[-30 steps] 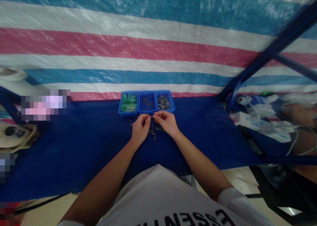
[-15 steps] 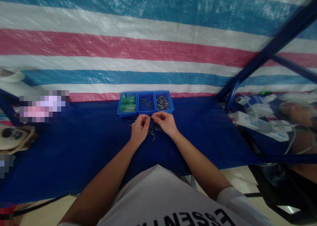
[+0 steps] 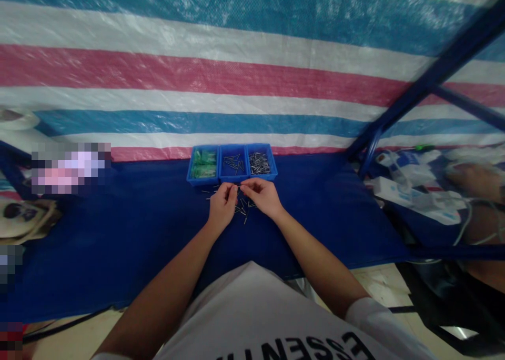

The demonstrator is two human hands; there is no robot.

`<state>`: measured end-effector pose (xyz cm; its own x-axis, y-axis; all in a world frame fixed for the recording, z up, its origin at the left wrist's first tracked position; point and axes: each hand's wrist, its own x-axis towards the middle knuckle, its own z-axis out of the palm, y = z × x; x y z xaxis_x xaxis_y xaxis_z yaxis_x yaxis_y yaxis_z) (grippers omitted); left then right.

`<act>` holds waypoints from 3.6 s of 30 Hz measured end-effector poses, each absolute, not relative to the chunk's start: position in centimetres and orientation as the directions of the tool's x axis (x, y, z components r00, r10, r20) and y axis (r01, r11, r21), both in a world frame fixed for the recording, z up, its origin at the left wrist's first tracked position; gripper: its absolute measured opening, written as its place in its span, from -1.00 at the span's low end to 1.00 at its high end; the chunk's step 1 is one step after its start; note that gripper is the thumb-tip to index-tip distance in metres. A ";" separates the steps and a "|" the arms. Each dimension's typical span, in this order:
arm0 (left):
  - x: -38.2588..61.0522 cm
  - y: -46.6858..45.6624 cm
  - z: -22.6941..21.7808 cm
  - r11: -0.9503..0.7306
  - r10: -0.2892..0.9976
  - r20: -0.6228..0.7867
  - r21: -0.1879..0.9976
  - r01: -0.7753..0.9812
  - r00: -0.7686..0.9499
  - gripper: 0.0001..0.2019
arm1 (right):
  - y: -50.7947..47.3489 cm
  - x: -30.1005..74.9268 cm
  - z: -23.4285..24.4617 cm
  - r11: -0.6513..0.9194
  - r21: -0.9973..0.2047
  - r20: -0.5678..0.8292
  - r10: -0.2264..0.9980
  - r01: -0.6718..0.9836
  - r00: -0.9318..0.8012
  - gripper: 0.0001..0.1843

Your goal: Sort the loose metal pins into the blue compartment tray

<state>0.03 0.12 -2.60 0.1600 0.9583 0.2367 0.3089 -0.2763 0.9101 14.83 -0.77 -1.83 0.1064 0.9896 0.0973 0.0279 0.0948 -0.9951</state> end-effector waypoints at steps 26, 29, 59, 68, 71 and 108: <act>0.0 0.2 -2.7 -0.287 0.957 0.246 0.883 0.371 0.155 -0.77 | -0.9 14.9 -1.7 0.151 -0.979 0.164 0.983 0.138 0.087 -0.75; 0.0 0.1 -2.6 -0.276 0.960 0.233 0.886 0.373 0.156 -0.74 | -0.9 14.9 -1.7 0.153 -0.977 0.165 0.983 0.146 0.077 -0.76; 0.0 0.2 -2.7 -0.285 0.957 0.238 0.883 0.373 0.167 -0.71 | -0.8 14.9 -1.8 0.131 -0.990 0.136 0.987 0.060 0.084 -0.78; 0.1 0.3 -3.1 -0.259 0.963 0.225 0.921 0.291 0.146 -0.71 | -0.7 14.9 -1.7 0.121 -0.992 0.123 0.988 0.027 0.088 -0.75; 0.1 0.2 -3.0 -0.278 0.957 0.236 0.915 0.294 0.170 -0.71 | -0.7 15.0 -1.7 0.115 -0.993 0.117 0.989 0.030 0.089 -0.74; 0.0 0.3 -3.1 -0.305 0.951 0.268 0.890 0.340 0.152 -0.73 | -0.7 15.0 -1.9 0.126 -0.991 0.130 0.987 0.041 0.095 -0.73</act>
